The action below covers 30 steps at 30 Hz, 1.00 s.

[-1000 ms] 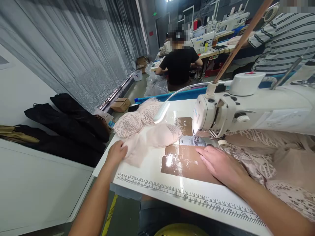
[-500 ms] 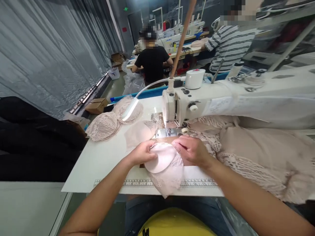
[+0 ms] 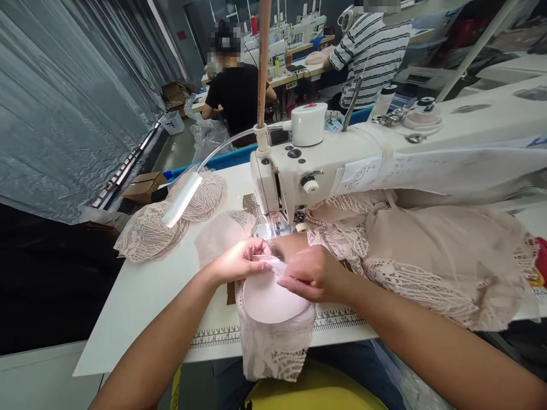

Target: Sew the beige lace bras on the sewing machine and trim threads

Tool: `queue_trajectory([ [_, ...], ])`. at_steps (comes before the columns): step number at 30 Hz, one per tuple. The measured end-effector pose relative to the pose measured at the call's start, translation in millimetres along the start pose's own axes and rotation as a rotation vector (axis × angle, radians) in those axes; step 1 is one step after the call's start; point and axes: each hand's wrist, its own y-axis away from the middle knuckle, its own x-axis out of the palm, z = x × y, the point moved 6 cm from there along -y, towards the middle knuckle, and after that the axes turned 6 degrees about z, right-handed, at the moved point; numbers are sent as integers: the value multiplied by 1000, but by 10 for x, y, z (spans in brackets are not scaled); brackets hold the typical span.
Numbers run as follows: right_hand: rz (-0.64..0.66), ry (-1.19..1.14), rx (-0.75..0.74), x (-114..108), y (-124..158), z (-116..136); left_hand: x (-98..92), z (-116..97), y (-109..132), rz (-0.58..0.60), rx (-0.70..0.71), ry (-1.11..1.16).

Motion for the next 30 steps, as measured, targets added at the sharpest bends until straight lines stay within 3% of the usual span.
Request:
queue_trajectory([
  [2, -6, 21, 63, 7, -8, -53, -26, -45, -58, -43, 2, -179],
  [6, 138, 154, 251, 125, -42, -208, -227, -141, -125, -254, 2, -673],
  [9, 185, 167, 302, 173, -51, -255, -376, -252, -14, -482, 15, -879],
  [11, 180, 165, 302, 181, -52, -256, -351, -355, 108, -591, 85, -973],
  [16, 172, 182, 341, 196, -46, -288, 137, -359, 139, -367, 257, -1142],
  [19, 154, 202, 401, 182, -46, -333, 292, -277, 63, -333, 327, -1266],
  [22, 141, 231, 473, 149, -50, -375, 290, -211, -3, -274, 352, -1300],
  [30, 167, 249, 514, 129, -67, -400, 132, -196, -26, -258, 303, -1294],
])
